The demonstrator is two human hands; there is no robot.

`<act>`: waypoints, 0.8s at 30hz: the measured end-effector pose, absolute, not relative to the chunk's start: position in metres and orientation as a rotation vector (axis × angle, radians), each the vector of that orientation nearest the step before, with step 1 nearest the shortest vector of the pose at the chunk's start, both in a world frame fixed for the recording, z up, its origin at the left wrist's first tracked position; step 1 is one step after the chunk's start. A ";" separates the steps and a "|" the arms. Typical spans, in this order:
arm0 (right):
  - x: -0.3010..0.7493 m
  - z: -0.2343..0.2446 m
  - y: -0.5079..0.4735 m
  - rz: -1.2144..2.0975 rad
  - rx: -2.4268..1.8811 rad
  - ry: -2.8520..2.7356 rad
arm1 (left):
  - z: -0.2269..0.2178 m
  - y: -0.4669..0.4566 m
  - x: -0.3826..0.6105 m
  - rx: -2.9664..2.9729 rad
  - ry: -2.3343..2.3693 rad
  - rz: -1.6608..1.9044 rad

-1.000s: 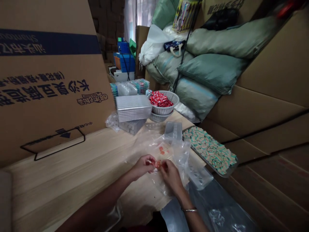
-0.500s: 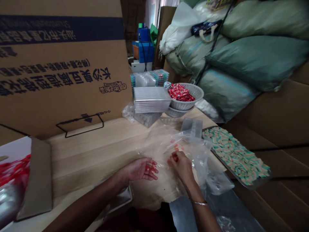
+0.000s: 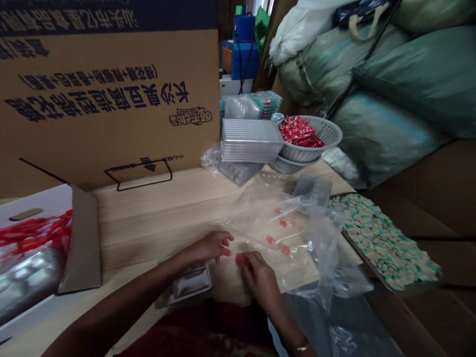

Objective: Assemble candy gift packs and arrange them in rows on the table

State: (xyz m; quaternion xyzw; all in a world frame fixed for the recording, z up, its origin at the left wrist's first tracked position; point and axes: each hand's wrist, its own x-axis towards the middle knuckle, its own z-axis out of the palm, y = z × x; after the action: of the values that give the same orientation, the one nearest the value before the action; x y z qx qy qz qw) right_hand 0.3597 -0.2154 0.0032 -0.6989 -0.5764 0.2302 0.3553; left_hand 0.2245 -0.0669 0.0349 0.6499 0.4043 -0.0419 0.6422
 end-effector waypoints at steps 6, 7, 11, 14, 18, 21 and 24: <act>0.360 0.013 -0.226 0.453 -1.826 -1.530 | 0.031 -0.067 0.220 1.492 0.956 0.047; 0.369 0.015 -0.228 0.376 -1.844 -1.497 | 0.032 -0.065 0.218 1.525 0.953 0.096; 0.418 0.018 -0.231 0.031 -2.101 -1.376 | 0.041 -0.057 0.206 1.648 0.954 0.332; 0.440 0.018 -0.225 0.124 -2.324 -1.433 | 0.049 -0.054 0.195 1.677 0.954 0.388; 0.437 0.026 -0.206 0.252 -2.459 -1.432 | 0.051 -0.056 0.187 1.676 0.958 0.415; 0.427 0.033 -0.188 0.368 -2.503 -1.396 | 0.052 -0.058 0.188 1.639 0.969 0.412; 0.428 0.035 -0.173 0.486 -2.499 -1.376 | 0.053 -0.058 0.190 1.616 0.977 0.398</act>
State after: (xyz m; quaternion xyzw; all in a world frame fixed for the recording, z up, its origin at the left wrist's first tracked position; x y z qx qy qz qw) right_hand 0.4282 -0.1730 0.0350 -0.8569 -0.4720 0.1667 0.1234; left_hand 0.1901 -0.0581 0.0534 0.6883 0.4161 0.1695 0.5695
